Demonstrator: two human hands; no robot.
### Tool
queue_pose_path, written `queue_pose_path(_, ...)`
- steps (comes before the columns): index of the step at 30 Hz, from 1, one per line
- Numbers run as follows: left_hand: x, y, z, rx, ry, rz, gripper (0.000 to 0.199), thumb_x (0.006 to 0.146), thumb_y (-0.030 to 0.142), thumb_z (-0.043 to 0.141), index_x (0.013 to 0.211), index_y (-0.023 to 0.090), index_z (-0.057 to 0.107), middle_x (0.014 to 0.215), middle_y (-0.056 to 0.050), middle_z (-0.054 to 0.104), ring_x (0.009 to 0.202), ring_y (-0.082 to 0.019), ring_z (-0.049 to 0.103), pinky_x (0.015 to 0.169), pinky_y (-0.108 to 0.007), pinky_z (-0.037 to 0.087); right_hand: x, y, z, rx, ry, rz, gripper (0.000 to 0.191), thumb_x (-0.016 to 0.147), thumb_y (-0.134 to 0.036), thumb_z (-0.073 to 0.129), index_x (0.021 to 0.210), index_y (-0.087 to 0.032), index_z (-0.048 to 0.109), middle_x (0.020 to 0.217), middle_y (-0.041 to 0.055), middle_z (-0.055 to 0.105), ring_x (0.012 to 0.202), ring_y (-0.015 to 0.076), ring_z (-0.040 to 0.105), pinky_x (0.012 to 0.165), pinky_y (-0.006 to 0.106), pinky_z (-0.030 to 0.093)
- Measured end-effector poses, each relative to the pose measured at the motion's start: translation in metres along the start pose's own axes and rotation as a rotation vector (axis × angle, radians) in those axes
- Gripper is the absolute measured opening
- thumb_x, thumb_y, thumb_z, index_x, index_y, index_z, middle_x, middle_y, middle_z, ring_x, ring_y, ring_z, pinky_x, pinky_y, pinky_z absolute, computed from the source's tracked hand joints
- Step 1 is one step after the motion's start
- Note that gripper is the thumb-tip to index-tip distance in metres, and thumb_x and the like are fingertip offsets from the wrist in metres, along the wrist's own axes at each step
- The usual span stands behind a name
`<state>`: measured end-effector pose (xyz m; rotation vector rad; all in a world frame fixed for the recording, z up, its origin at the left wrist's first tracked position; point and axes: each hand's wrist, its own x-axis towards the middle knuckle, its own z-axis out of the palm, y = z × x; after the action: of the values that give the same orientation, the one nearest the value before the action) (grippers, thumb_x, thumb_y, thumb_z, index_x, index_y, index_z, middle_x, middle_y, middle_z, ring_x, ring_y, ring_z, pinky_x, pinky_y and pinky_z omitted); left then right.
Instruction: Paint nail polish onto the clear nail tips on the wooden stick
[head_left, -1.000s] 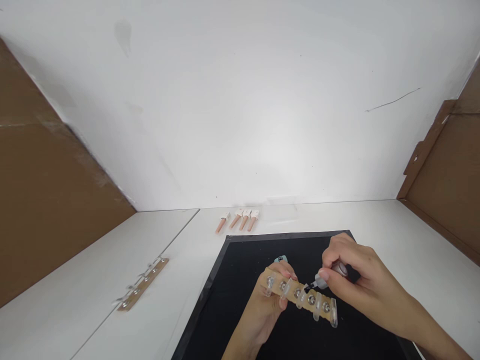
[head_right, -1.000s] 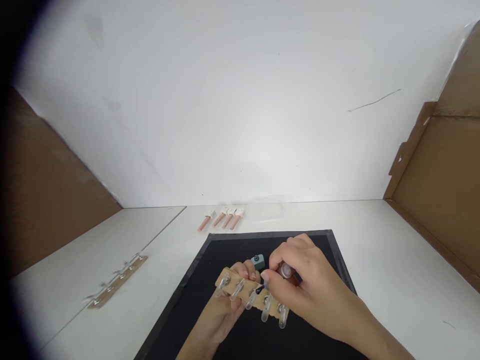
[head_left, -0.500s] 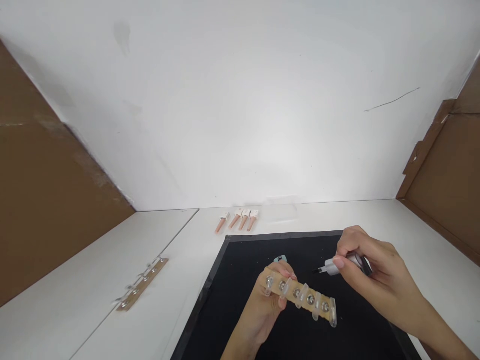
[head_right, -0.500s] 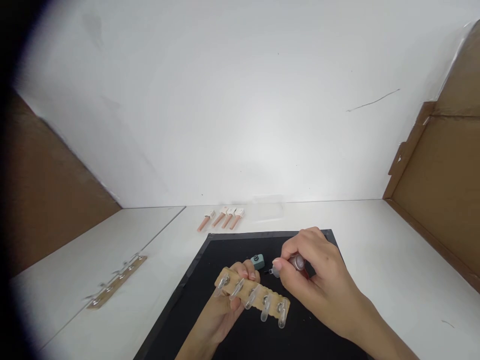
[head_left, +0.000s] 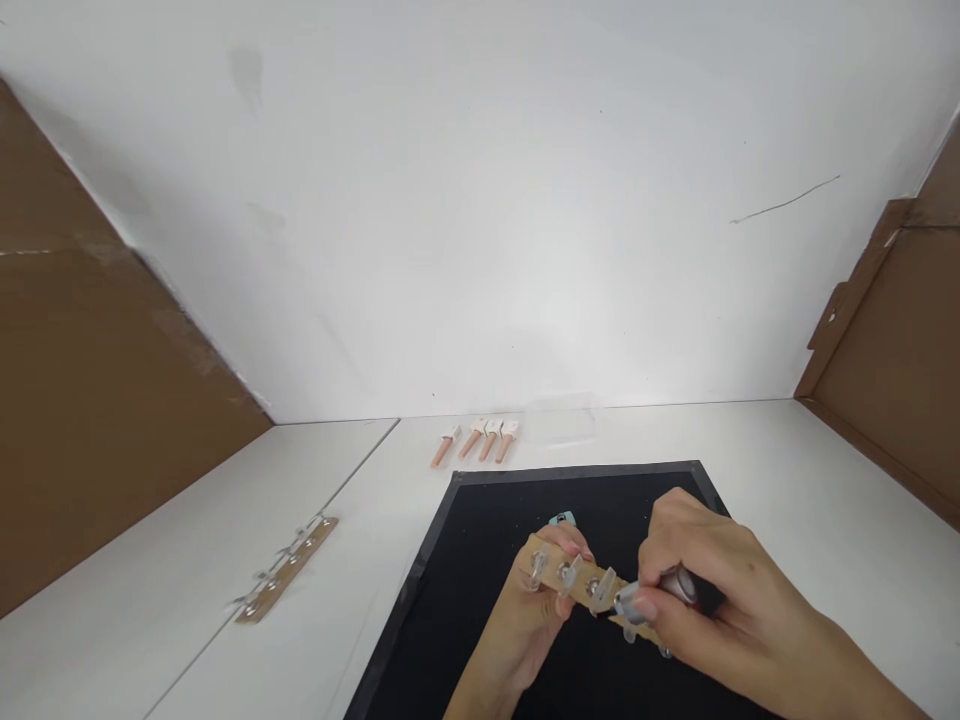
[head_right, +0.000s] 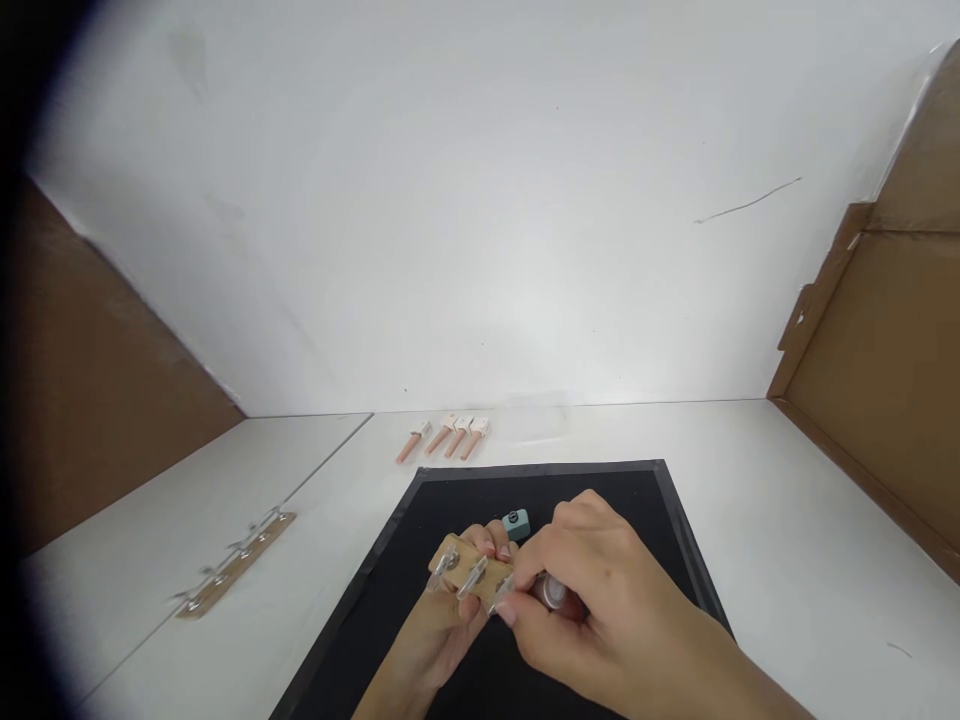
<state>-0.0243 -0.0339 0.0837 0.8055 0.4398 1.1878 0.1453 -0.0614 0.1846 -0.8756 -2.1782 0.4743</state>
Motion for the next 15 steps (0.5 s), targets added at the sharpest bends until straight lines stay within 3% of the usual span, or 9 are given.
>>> queue_pose_path(15,-0.0042,0.0006,0.0025,-0.01,0.002,0.003,0.03,0.046,0.029,0.084,0.072,0.024,0.068,0.074,0.002,0.056,0.064,-0.009,0.05,0.059,-0.021,0.04,-0.0004,0.0,-0.0019,-0.042,-0.028,0.047,0.019,0.084,-0.013,0.045,0.068,-0.023,0.04,0.054,-0.0041,0.05,0.052,0.0122,0.046,0.044,0.023,0.035)
